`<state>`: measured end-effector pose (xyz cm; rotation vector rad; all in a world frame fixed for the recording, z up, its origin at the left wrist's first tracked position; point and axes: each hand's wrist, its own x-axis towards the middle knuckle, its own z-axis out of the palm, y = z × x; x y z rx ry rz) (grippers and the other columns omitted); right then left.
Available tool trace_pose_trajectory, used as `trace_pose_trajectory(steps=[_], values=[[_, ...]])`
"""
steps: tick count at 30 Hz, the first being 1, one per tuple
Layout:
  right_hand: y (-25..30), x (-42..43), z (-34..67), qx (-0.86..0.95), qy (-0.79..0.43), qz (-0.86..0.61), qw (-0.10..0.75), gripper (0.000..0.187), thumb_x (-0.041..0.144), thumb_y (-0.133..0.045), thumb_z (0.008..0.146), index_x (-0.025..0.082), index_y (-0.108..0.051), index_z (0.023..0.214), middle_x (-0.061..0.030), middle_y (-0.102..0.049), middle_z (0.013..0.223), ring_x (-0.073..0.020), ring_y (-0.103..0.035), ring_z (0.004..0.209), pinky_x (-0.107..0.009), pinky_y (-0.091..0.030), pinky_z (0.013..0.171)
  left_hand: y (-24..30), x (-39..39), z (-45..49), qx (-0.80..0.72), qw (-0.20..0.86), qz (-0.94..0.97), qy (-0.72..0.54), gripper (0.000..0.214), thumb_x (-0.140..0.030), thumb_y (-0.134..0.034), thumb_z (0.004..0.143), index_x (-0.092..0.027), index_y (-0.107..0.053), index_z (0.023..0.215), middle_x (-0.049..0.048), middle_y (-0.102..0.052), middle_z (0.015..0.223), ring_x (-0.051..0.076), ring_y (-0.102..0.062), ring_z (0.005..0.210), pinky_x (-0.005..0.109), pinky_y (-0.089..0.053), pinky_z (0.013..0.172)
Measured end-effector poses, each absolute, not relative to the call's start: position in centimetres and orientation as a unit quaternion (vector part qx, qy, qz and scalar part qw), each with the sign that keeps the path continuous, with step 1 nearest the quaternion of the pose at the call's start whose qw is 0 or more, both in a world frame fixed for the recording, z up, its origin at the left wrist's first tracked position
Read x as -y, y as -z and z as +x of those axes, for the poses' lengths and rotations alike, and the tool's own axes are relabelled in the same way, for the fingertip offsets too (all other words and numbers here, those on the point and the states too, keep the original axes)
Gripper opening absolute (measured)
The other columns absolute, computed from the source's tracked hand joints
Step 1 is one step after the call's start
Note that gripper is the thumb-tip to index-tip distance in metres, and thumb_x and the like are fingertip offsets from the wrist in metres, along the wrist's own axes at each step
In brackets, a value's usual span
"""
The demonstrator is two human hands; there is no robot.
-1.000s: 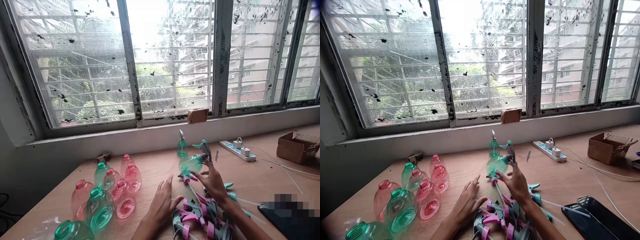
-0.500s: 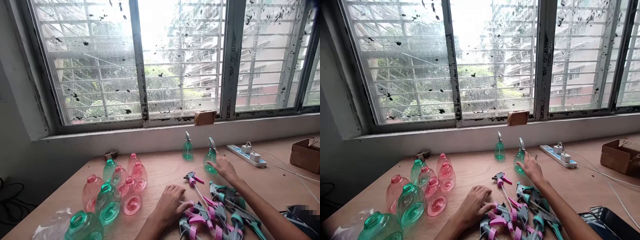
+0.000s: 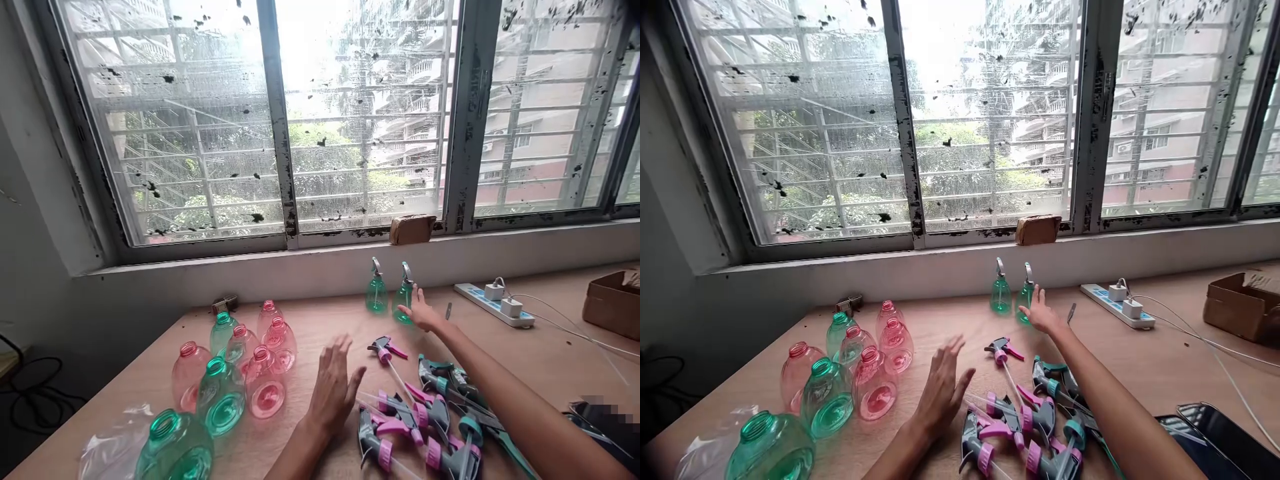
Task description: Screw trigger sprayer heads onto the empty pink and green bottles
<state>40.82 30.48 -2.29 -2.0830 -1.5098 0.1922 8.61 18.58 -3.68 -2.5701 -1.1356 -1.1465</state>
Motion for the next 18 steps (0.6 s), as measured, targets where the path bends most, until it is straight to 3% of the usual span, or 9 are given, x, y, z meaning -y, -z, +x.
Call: trace_pose_trajectory(steps=[3, 5, 7, 11, 15, 18], values=[[2.0, -28.7, 41.7, 0.534, -0.104, -0.787, 0.291, 0.107, 0.075, -0.034, 0.089, 0.008, 0.011, 0.159, -0.0393, -0.014, 0.161, -0.0485, -0.059, 0.122, -0.053, -0.062, 0.062, 3.4, -18.9, 8.4, 0.421, 0.109, -0.775, 0.459, 0.054, -0.021, -0.048, 0.101, -0.014, -0.027, 0.149, 0.0212, -0.026, 0.161, 0.032, -0.019, 0.153, 0.055, -0.027, 0.12], [2.0, -26.9, 41.8, 0.533, -0.1, -0.784, 0.303, 0.109, 0.076, -0.035, 0.088, 0.007, 0.008, 0.16, -0.0393, -0.009, 0.162, -0.0493, -0.055, 0.127, -0.049, -0.062, 0.06, 2.8, -19.2, 8.1, 0.44, 0.145, -0.729, 0.504, 0.054, -0.016, -0.047, 0.1, -0.015, -0.025, 0.149, 0.0213, -0.022, 0.162, 0.032, -0.012, 0.155, 0.058, -0.021, 0.122], [2.1, -25.0, 41.6, 0.552, -0.081, -0.769, 0.311, 0.101, 0.073, -0.037, 0.089, 0.008, -0.007, 0.16, -0.0343, -0.008, 0.164, -0.0478, -0.05, 0.133, -0.049, -0.062, 0.07, 2.0, -19.5, 7.4, 0.449, 0.179, -0.696, 0.531, 0.05, -0.013, -0.049, 0.098, -0.018, -0.032, 0.145, 0.019, -0.03, 0.16, 0.032, -0.012, 0.155, 0.059, -0.018, 0.122], [2.0, -22.0, 40.9, 0.596, -0.032, -0.734, 0.323, 0.072, 0.059, -0.038, 0.096, 0.011, -0.039, 0.15, -0.0239, -0.023, 0.164, -0.0436, -0.053, 0.131, -0.053, -0.052, 0.095, 0.0, -19.8, 5.4, 0.451, 0.244, -0.652, 0.558, 0.038, -0.011, -0.053, 0.094, -0.02, -0.049, 0.131, 0.0167, -0.048, 0.15, 0.032, -0.026, 0.151, 0.059, -0.017, 0.121], [1.6, -20.5, 40.2, 0.655, -0.016, -0.682, 0.326, 0.051, 0.052, -0.04, 0.098, 0.019, -0.057, 0.133, -0.0157, -0.049, 0.149, -0.0358, -0.066, 0.112, -0.047, -0.053, 0.088, -1.7, -19.9, 3.3, 0.44, 0.311, -0.621, 0.569, 0.026, -0.012, -0.054, 0.092, -0.022, -0.057, 0.116, 0.0106, -0.071, 0.12, 0.029, -0.058, 0.126, 0.058, -0.022, 0.118], [1.7, -19.8, 39.2, 0.7, -0.02, -0.64, 0.315, 0.043, 0.049, -0.04, 0.099, 0.021, -0.063, 0.123, -0.013, -0.059, 0.136, -0.0313, -0.068, 0.104, -0.042, -0.054, 0.084, -2.5, -20.1, 2.4, 0.436, 0.333, -0.605, 0.577, 0.024, -0.013, -0.055, 0.09, -0.021, -0.058, 0.112, 0.0092, -0.074, 0.111, 0.028, -0.061, 0.118, 0.057, -0.021, 0.118]])
